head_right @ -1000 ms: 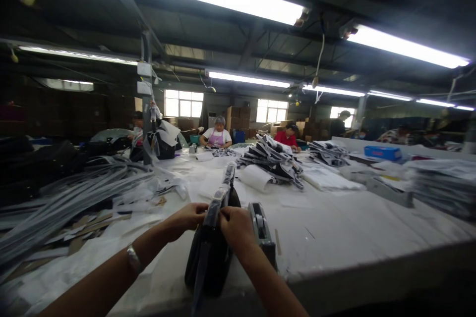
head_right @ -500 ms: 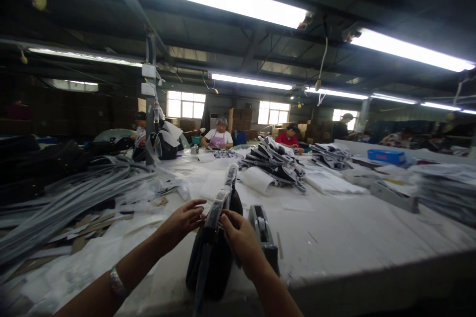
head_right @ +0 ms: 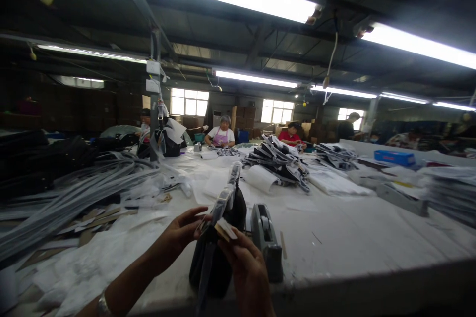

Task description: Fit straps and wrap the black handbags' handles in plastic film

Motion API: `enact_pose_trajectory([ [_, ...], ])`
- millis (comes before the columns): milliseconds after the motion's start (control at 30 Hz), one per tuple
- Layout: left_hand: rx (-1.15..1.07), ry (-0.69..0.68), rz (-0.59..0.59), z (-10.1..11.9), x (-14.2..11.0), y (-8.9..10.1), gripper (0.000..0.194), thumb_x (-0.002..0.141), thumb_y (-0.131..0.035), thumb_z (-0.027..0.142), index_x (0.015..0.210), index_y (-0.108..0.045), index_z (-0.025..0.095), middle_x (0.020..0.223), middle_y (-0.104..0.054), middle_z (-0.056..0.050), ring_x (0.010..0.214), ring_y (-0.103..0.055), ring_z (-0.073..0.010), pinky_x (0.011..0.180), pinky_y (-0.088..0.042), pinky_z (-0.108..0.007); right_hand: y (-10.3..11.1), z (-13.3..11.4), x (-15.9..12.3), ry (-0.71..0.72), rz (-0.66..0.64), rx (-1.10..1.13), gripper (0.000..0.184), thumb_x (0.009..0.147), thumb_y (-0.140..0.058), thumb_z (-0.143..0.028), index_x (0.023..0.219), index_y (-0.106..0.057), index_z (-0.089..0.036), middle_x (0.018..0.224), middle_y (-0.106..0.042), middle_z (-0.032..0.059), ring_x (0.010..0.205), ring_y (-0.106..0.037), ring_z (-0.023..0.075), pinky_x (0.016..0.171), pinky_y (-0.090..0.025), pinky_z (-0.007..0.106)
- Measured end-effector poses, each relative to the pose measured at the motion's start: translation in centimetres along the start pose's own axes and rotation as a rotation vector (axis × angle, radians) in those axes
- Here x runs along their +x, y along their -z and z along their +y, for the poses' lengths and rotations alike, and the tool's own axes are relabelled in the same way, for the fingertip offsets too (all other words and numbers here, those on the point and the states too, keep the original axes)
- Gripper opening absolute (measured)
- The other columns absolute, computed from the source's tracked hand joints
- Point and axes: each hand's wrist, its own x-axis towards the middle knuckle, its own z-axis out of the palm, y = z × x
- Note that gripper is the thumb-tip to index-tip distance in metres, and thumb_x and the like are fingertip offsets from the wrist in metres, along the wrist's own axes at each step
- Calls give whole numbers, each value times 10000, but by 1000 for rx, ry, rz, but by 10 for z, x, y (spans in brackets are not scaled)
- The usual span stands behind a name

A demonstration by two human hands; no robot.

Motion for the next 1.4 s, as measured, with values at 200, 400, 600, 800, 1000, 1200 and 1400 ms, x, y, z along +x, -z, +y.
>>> enact_pose_trajectory([
  [200, 77, -60, 57, -18, -5, 3, 470, 717, -838, 277, 1151, -698, 160, 1098, -758, -122, 804, -686, -166, 671, -499, -237, 14, 10, 1, 209, -22, -579, 288, 820, -726, -293, 1108, -743, -283, 1216, -704, 65, 1190, -603, 294, 1057, -458, 416],
  [400, 108, -142, -38, -21, -8, 7, 498, 713, -845, 245, 1186, -690, 218, 1156, -749, -90, 1073, -677, -241, 953, -498, -339, 1, -5, 7, 477, -88, -925, 186, 938, -578, -293, 1026, -740, -313, 1037, -740, 21, 776, -686, 181, 647, -557, 247],
  [600, 127, -203, 29, -13, -13, -2, 451, 737, -824, 230, 1167, -690, 221, 1123, -763, -85, 1108, -676, -258, 984, -505, -365, -24, -22, 15, 528, -168, -1180, 192, 966, -527, -232, 1003, -702, -302, 973, -735, -2, 902, -686, 184, 780, -507, 251],
  [800, 147, -252, 84, -11, -18, -10, 386, 743, -815, 222, 1112, -702, 224, 1089, -774, -66, 1051, -704, -237, 936, -543, -334, -42, -29, 17, 429, -165, -1463, 270, 961, -490, -176, 1085, -683, -318, 1016, -732, 7, 910, -694, 211, 797, -482, 295],
  [1000, 549, -483, 63, -5, -20, -17, 359, 753, -787, 168, 1096, -722, 253, 1049, -759, -37, 995, -700, -213, 892, -553, -304, -55, -35, 17, 337, -191, -1681, 262, 889, -514, -100, 976, -705, -257, 884, -719, 24, 816, -704, 239, 654, -436, 296],
  [1200, 1041, -841, -95, 10, -21, -17, 419, 852, -633, 45, 1195, -679, 282, 1000, -708, -31, 903, -683, -154, 813, -552, -232, -51, -41, 23, 269, -367, -1332, 307, 835, -549, -62, 951, -751, -262, 955, -709, 21, 886, -669, 205, 741, -456, 279],
  [1400, 1126, -943, 30, -5, -37, -11, 501, 895, -597, 110, 1346, -572, 329, 1047, -711, -39, 947, -681, -178, 875, -550, -271, -38, -30, 22, -151, -273, -572, 376, 803, -721, -336, 1165, -709, -233, 734, -619, -3, 588, -511, 111, 527, -400, 206],
])
